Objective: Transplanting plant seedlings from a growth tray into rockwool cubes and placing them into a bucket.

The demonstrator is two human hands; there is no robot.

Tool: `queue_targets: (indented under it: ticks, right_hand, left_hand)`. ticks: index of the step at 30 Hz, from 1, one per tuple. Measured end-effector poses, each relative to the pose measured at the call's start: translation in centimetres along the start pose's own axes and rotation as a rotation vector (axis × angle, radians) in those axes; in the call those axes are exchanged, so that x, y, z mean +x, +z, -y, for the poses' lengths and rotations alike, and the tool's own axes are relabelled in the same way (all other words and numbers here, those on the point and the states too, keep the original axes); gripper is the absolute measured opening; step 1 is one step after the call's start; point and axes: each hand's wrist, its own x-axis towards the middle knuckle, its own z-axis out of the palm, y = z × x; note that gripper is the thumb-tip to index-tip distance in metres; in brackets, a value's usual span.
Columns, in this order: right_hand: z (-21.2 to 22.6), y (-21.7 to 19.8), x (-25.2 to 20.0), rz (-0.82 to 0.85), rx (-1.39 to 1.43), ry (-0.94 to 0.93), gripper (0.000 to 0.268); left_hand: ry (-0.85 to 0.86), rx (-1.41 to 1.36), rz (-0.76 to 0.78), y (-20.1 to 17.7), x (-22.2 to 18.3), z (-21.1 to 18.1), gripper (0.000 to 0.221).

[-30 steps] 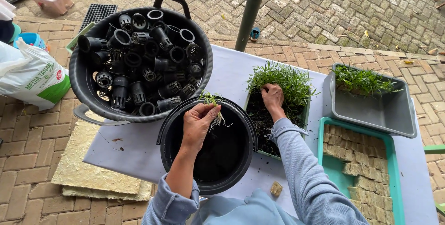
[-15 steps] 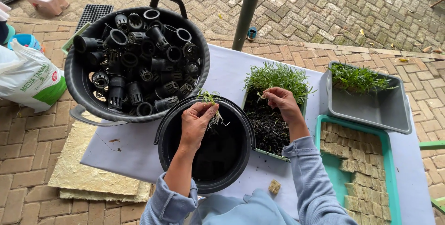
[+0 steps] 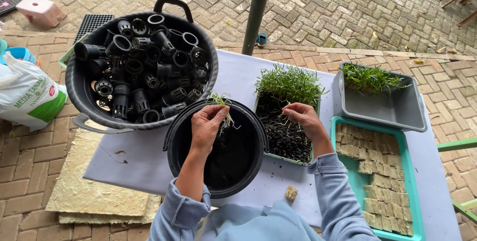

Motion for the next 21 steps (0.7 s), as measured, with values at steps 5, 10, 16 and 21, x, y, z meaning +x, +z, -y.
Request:
queue_targets:
  ticks: [5,10,16,21]
  right_hand:
    - [5.8,5.1,-2.0,0.260,0.152,-0.163,0.015]
    - [9.6,16.0,-1.6,0.685,-0.047,-0.140,0.016]
    - [-6.7,22.4,4.8,0.899,-1.401,-0.546,0.010]
    - [-11.9,22.7,6.7,1.216,-1.196,-0.957,0.021]
  left_hand:
    - [0.097,-0.012,-0.071,0.2,0.4,0.6,0.018]
    - [0.292,0.053,-0.231,0.0,0.1,-0.4,0.015]
    - [0.353,0.054,-0.325,-0.5,0.1,-0.8,0.015]
    - [0.242,-0.110,-0.265,-0.6,0.4,-0.4,0.013]
